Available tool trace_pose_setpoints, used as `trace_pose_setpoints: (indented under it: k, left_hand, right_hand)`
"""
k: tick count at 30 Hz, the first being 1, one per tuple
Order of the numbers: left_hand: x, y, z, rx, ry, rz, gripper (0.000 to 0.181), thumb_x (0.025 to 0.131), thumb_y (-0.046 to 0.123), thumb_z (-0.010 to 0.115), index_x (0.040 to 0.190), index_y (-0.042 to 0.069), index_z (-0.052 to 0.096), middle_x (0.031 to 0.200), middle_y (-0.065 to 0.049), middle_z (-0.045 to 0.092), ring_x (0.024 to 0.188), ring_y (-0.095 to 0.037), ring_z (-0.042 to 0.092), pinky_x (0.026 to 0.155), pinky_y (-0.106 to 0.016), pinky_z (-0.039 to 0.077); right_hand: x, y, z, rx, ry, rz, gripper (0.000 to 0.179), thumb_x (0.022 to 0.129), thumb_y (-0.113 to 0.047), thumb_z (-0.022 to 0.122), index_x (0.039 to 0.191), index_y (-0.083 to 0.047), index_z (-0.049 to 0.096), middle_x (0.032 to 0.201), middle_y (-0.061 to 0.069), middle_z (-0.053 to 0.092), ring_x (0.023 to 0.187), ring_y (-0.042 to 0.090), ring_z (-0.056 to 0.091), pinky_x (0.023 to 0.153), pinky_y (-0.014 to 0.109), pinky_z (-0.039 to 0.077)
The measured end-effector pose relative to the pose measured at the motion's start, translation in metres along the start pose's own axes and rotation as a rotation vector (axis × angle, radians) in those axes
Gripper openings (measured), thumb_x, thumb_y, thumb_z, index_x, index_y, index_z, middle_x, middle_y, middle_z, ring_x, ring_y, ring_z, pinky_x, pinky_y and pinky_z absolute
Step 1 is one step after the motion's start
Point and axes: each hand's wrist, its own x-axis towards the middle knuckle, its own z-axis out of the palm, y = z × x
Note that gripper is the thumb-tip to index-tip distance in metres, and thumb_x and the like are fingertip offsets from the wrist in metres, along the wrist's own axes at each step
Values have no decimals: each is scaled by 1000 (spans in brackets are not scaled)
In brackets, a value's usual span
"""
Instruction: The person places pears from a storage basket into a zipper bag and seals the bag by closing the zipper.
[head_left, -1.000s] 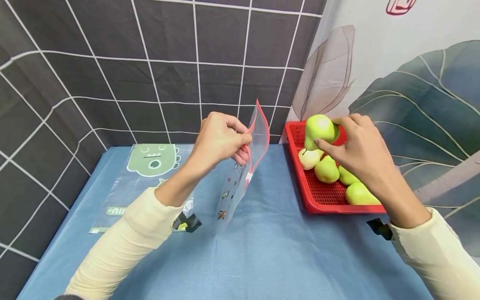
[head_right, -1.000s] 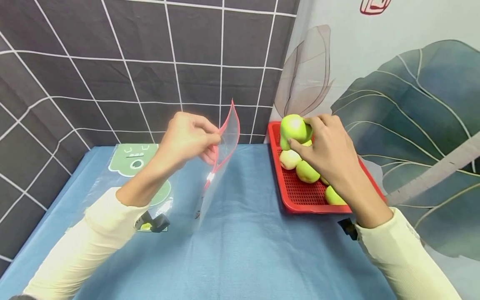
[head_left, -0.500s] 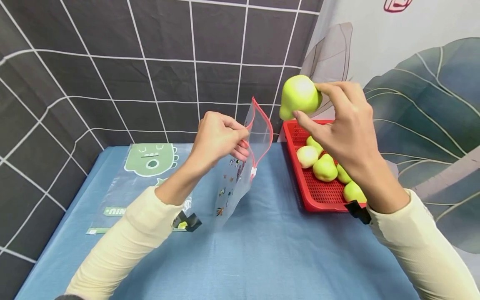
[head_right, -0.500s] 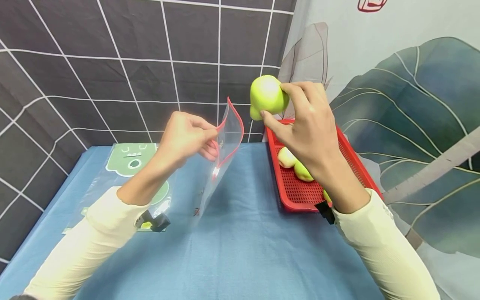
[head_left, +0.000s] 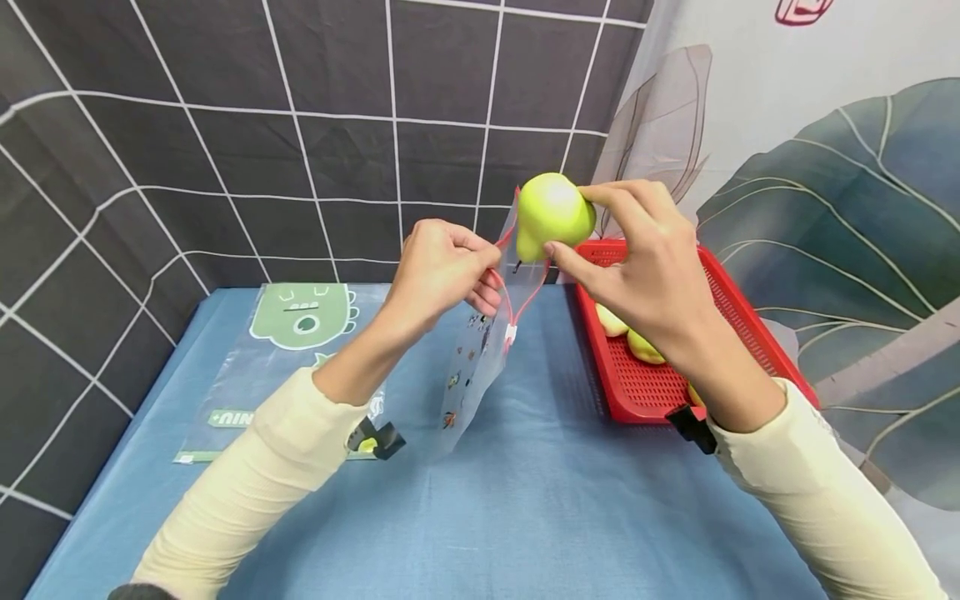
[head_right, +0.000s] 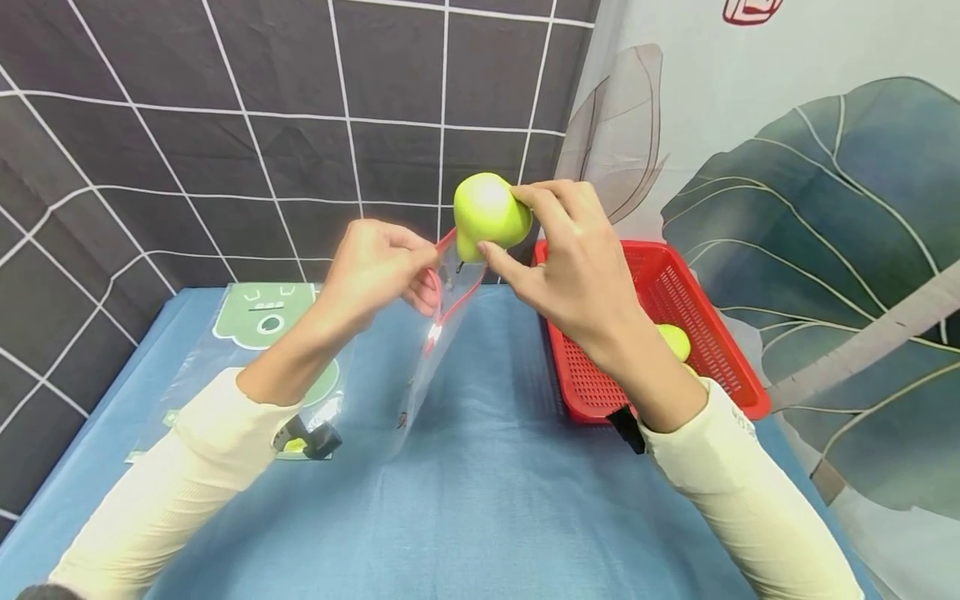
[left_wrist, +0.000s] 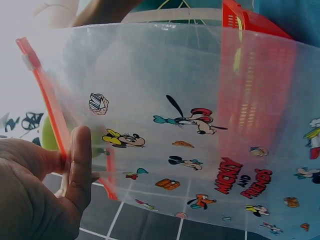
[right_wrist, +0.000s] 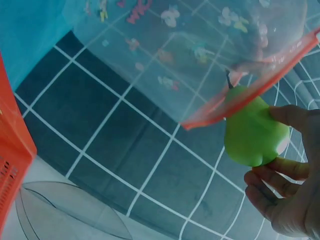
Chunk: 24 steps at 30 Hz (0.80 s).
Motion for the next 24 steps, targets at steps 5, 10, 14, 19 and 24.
trace_pose_setpoints:
  k: [5, 10, 14, 19, 24]
  left_hand:
    - [1, -2, 0, -19, 16, 34, 22, 96, -2, 60, 93, -6, 82, 70, -14, 77, 53, -18, 75, 61, -43, 74]
    - [2, -2, 1, -31, 22, 56, 21, 97, -4, 60, 94, -7, 81, 69, -14, 77, 53, -19, 77, 62, -44, 74]
    - [3, -2, 2, -64, 30, 67, 19, 99, -4, 63, 93, -7, 81, 68, -14, 77, 51, -19, 76, 61, -43, 73]
    - [3, -2, 3, -118, 34, 76, 17, 101, -6, 64, 103, -14, 78, 69, -13, 76, 52, -17, 75, 60, -41, 73]
    - [4, -2, 3, -169, 31, 80, 18, 101, -7, 63, 109, -17, 76, 70, -12, 76, 53, -17, 76, 61, -42, 73]
  right_hand:
    - [-2, -2, 4, 3, -41, 24, 53, 92, -21, 94, 136, 1, 76, 131, 22, 75, 125, 38, 65, 91, 51, 58]
    - [-4, -3, 4, 8, -74, 38, 55, 93, -23, 92, 139, 1, 75, 134, 21, 74, 125, 38, 64, 90, 49, 58]
    - [-4, -4, 3, 8, -91, 46, 57, 95, -25, 90, 144, -1, 73, 138, 22, 73, 128, 40, 64, 93, 52, 60]
    - [-5, -4, 1, -4, -84, 46, 56, 96, -25, 89, 144, 0, 73, 139, 22, 73, 129, 41, 65, 93, 54, 60]
    - [-5, -1, 1, -10, -72, 47, 54, 97, -24, 87, 143, 0, 73, 139, 23, 74, 130, 41, 65, 98, 57, 61]
